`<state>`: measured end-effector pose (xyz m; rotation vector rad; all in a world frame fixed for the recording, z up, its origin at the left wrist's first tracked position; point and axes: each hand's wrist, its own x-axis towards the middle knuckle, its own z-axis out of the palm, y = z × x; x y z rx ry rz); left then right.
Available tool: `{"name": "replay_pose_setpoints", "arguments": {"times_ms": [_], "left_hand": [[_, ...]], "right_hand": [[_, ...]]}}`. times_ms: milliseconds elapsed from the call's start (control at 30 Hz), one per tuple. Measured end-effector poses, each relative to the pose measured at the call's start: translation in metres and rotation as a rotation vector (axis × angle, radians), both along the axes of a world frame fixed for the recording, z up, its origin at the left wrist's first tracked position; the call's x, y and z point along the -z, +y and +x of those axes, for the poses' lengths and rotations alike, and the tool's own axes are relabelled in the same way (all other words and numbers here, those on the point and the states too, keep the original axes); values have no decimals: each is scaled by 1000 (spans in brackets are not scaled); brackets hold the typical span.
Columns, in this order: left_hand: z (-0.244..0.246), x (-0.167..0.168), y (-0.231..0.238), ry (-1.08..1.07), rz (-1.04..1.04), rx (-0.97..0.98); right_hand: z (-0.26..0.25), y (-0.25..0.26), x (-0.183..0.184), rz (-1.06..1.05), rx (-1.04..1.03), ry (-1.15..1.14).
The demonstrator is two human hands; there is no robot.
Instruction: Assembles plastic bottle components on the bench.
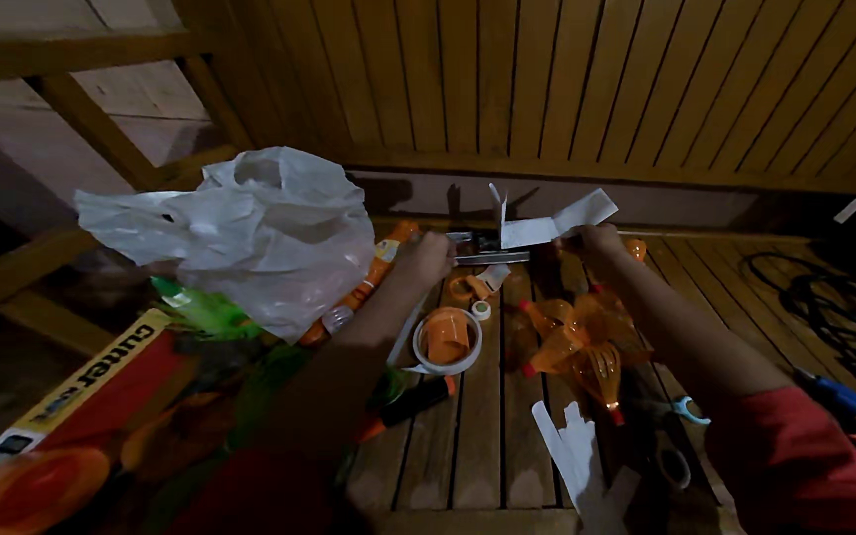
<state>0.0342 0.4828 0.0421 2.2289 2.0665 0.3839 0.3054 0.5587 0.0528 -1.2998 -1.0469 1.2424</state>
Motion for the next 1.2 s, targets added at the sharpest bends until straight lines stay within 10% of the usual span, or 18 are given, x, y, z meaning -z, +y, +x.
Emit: {"name": "replay_pose_setpoints", "arguments": {"times_ms": [400,1200], "left_hand": [[21,6,-27,140,172,311],[7,17,32,-45,-63,65]], "right_hand": [[16,-19,4,51,-34,6],[-38,-6,-2,-117,-549,-286]]}}
